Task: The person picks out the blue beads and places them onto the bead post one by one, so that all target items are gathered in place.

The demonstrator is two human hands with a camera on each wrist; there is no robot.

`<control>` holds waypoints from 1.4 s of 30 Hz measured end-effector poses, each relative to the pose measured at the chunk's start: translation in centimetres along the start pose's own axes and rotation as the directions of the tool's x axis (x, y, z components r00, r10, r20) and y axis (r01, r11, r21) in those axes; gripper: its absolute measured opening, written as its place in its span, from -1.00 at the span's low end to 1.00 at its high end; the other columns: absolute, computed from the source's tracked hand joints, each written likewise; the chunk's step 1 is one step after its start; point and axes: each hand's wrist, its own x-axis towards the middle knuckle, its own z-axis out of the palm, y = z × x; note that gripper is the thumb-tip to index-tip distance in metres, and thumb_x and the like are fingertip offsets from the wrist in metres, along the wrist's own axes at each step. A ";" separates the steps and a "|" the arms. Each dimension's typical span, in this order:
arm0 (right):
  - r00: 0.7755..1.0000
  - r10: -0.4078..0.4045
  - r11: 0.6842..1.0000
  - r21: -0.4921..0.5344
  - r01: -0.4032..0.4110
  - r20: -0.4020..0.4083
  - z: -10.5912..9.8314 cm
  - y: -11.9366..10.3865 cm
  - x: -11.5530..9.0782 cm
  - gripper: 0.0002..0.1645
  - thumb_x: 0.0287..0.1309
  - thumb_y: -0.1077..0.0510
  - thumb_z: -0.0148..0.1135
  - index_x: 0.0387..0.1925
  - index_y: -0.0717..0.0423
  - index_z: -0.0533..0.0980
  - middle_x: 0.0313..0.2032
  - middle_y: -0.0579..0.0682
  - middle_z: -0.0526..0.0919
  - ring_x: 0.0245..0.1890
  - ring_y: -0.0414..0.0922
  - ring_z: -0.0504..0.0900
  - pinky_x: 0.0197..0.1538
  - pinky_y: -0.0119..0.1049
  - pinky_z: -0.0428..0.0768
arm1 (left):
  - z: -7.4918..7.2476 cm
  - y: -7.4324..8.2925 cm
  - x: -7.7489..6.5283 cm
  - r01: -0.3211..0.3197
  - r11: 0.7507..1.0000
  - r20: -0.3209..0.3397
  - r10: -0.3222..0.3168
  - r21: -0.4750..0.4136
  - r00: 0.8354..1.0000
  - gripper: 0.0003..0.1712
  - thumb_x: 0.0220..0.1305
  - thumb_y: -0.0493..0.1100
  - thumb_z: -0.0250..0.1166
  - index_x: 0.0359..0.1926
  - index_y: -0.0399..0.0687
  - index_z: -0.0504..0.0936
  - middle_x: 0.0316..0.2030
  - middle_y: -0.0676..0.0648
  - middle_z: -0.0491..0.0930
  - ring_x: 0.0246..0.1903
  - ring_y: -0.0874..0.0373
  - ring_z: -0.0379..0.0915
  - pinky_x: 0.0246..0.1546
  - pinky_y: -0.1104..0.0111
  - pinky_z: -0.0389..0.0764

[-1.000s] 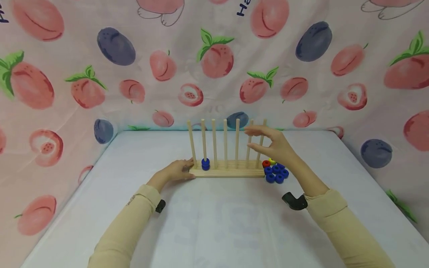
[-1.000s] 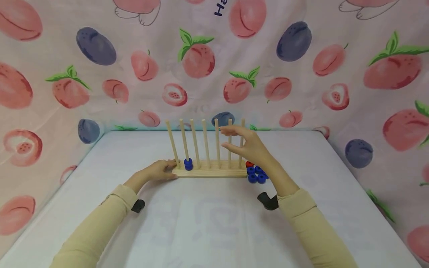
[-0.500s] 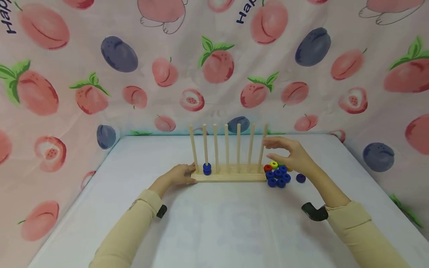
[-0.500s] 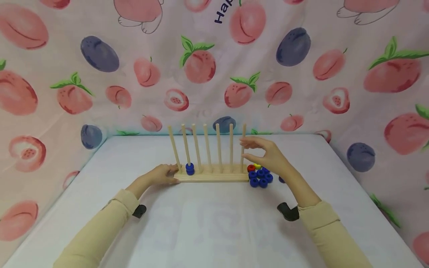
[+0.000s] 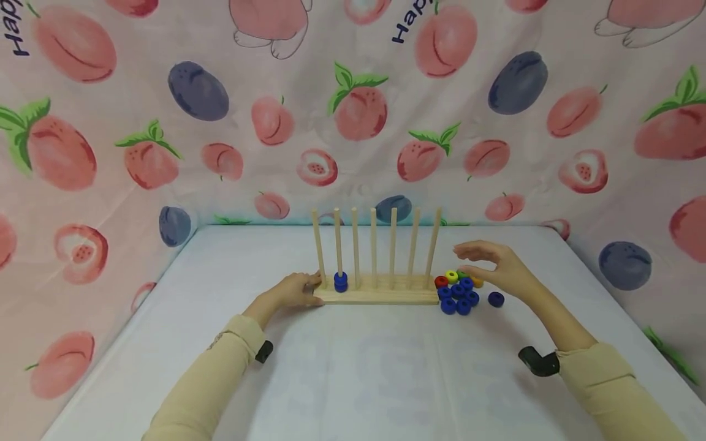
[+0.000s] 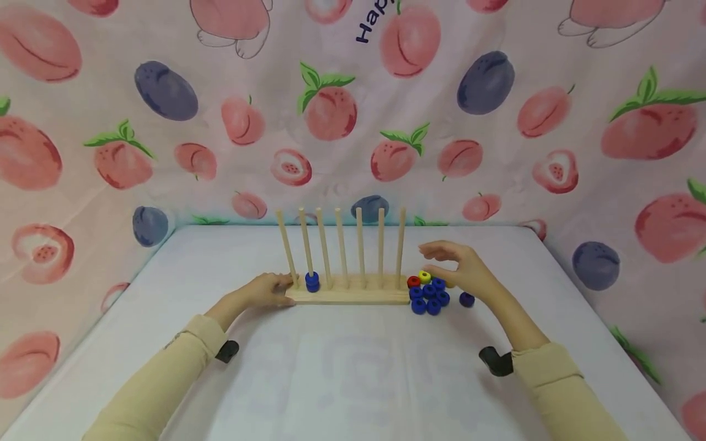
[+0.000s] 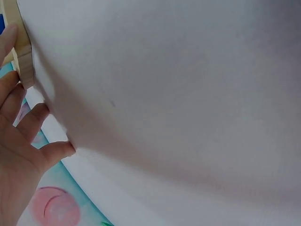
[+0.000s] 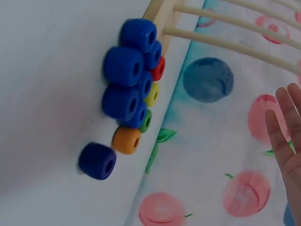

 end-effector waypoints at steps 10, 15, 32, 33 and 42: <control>0.993 0.103 0.993 -0.063 -0.099 0.052 -0.4 2.9 -1.5 -0.62 0.10 0.30 0.28 0.00 0.25 0.52 -0.11 0.15 0.67 -0.11 -0.45 0.54 -0.01 -0.72 0.44 | 0.1 0.1 -0.4 0.010 1.000 -0.009 -0.010 0.012 1.000 -0.26 0.13 0.01 0.36 0.26 -0.25 0.38 0.31 -0.26 0.30 0.28 -0.30 0.20 0.31 -0.09 0.20; 0.978 0.185 0.979 -0.104 -0.175 0.096 -0.9 3.2 -2.0 -0.62 0.14 0.24 0.27 0.02 0.24 0.51 -0.07 0.18 0.65 -0.07 -0.11 0.61 0.03 -0.52 0.54 | -0.1 0.3 0.0 -0.001 1.000 -0.003 0.001 0.000 1.000 -0.27 0.14 0.01 0.35 0.26 -0.22 0.38 0.29 -0.30 0.31 0.27 -0.32 0.21 0.31 -0.10 0.20; 0.942 0.214 0.976 -0.084 -0.199 0.258 -0.6 6.1 -3.6 -0.66 0.12 0.28 0.26 -0.06 0.36 0.52 -0.15 0.25 0.66 -0.12 0.13 0.62 -0.06 0.03 0.61 | 0.1 0.5 -0.1 0.029 1.000 -0.001 -0.029 -0.006 1.000 -0.27 0.15 0.02 0.34 0.28 -0.19 0.37 0.31 -0.30 0.28 0.31 -0.30 0.14 0.35 -0.08 0.13; 0.940 0.216 0.976 -0.090 -0.199 0.262 -0.5 6.2 -3.6 -0.68 0.12 0.29 0.26 -0.07 0.36 0.53 -0.14 0.26 0.66 -0.12 0.15 0.62 -0.06 0.02 0.61 | 0.0 0.5 -0.2 0.028 1.000 -0.003 -0.028 -0.005 1.000 -0.27 0.15 0.02 0.34 0.27 -0.20 0.37 0.31 -0.30 0.28 0.31 -0.31 0.14 0.35 -0.08 0.13; 0.909 0.278 0.956 -0.178 -0.232 0.310 -0.2 6.3 -3.5 -0.68 0.08 0.29 0.29 -0.11 0.38 0.53 -0.09 0.30 0.63 -0.12 0.16 0.60 -0.04 0.04 0.60 | -0.1 0.4 -0.4 -0.002 1.000 -0.011 0.002 -0.004 1.000 -0.28 0.15 0.00 0.35 0.26 -0.25 0.38 0.30 -0.31 0.29 0.30 -0.32 0.15 0.34 -0.09 0.14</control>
